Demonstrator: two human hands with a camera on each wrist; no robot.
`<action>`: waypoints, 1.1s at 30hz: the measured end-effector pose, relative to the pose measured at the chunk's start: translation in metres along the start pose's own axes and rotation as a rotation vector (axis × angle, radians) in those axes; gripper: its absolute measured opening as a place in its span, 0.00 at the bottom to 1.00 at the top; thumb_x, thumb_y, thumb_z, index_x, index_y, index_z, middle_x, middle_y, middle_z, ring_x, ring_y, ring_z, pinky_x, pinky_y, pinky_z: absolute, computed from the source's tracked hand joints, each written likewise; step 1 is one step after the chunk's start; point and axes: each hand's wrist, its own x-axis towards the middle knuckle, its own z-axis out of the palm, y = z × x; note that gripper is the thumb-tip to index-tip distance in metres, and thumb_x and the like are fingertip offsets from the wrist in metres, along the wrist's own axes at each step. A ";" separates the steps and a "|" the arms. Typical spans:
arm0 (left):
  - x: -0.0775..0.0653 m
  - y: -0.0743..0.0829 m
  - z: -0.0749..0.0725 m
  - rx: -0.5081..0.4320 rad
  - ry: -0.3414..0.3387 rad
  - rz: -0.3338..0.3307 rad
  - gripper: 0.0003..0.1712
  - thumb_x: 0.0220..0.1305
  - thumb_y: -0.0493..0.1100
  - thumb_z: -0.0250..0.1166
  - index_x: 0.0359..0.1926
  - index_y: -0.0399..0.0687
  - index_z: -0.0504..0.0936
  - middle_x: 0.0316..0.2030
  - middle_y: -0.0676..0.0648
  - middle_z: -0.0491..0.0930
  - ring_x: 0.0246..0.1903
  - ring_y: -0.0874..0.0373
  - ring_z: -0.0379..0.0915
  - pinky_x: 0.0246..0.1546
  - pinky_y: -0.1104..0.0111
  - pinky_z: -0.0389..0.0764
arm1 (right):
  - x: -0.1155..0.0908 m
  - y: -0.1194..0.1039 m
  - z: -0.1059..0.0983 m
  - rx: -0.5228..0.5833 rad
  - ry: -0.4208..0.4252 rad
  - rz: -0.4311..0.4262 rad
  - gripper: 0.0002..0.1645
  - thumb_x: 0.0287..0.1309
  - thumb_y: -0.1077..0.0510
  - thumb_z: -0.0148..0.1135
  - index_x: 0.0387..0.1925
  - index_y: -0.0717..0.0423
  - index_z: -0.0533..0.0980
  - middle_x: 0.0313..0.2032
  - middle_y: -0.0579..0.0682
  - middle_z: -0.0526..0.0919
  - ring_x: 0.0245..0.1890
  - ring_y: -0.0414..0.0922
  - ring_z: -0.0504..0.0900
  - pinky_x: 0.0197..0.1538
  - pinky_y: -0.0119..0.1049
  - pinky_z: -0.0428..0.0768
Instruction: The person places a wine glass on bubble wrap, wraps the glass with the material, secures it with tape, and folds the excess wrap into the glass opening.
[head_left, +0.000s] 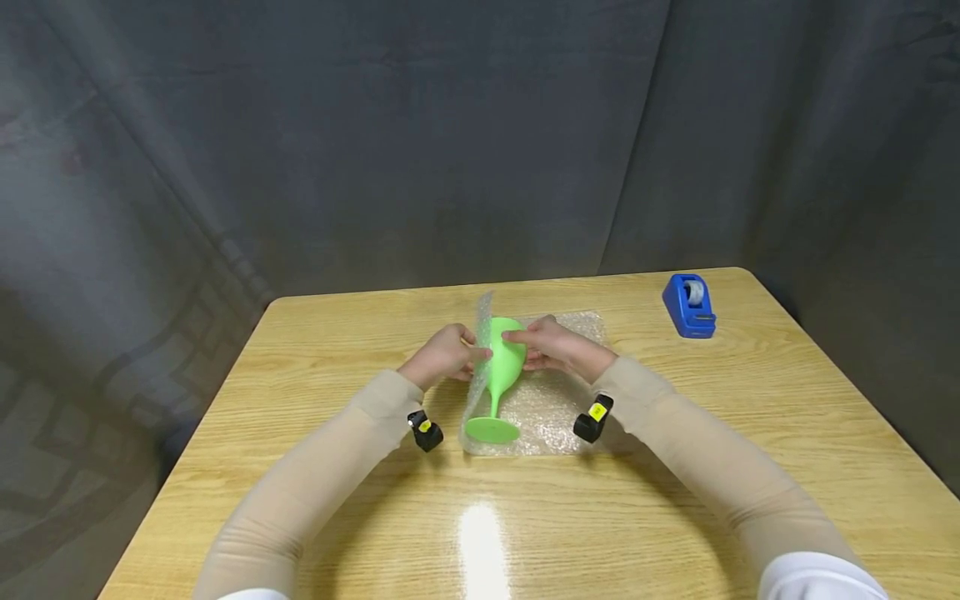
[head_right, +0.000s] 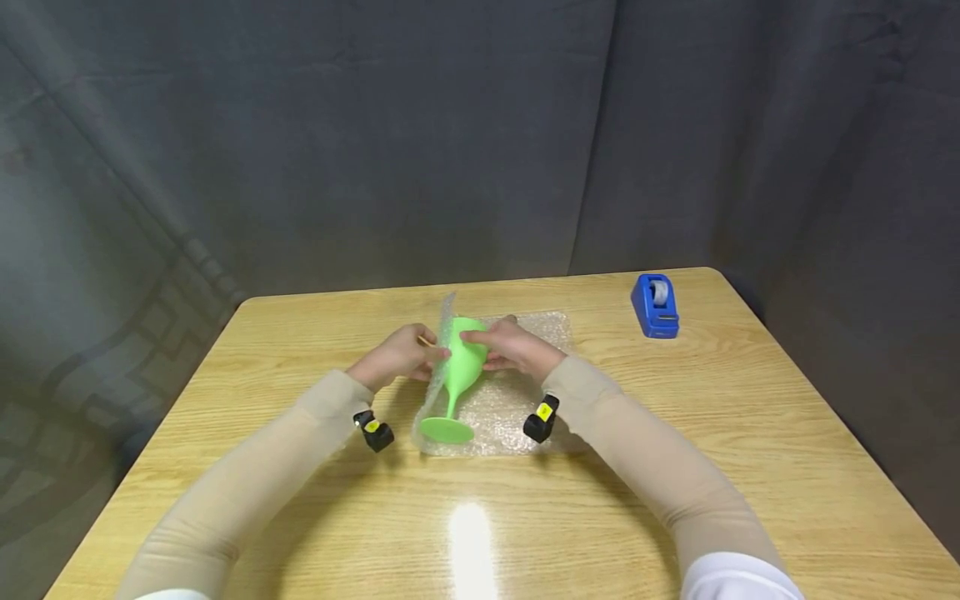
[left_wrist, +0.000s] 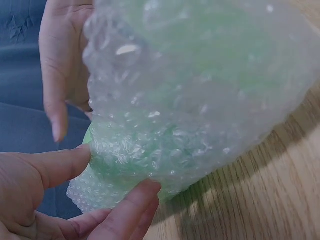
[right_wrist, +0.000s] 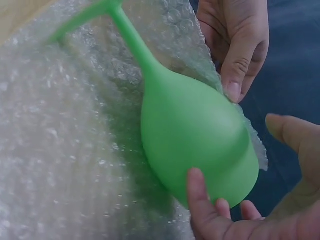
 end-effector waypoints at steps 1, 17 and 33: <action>0.000 0.000 0.000 0.002 0.001 0.004 0.26 0.64 0.39 0.65 0.56 0.30 0.66 0.39 0.40 0.72 0.32 0.54 0.75 0.46 0.58 0.84 | 0.000 -0.001 0.000 -0.029 -0.001 0.004 0.22 0.66 0.49 0.59 0.44 0.64 0.64 0.41 0.52 0.67 0.27 0.39 0.76 0.46 0.36 0.85; -0.003 0.000 0.000 0.020 0.006 0.013 0.26 0.64 0.42 0.65 0.56 0.32 0.66 0.38 0.42 0.72 0.30 0.54 0.76 0.44 0.59 0.84 | 0.005 -0.013 0.013 -0.303 0.059 0.086 0.58 0.59 0.39 0.63 0.66 0.72 0.40 0.43 0.58 0.67 0.18 0.40 0.73 0.38 0.37 0.85; -0.002 -0.002 -0.005 -0.033 -0.049 0.011 0.26 0.67 0.43 0.62 0.57 0.32 0.65 0.41 0.41 0.71 0.34 0.53 0.75 0.46 0.59 0.84 | 0.007 -0.015 0.018 -0.302 0.093 0.087 0.52 0.59 0.45 0.64 0.65 0.71 0.44 0.47 0.61 0.65 0.24 0.45 0.77 0.39 0.40 0.86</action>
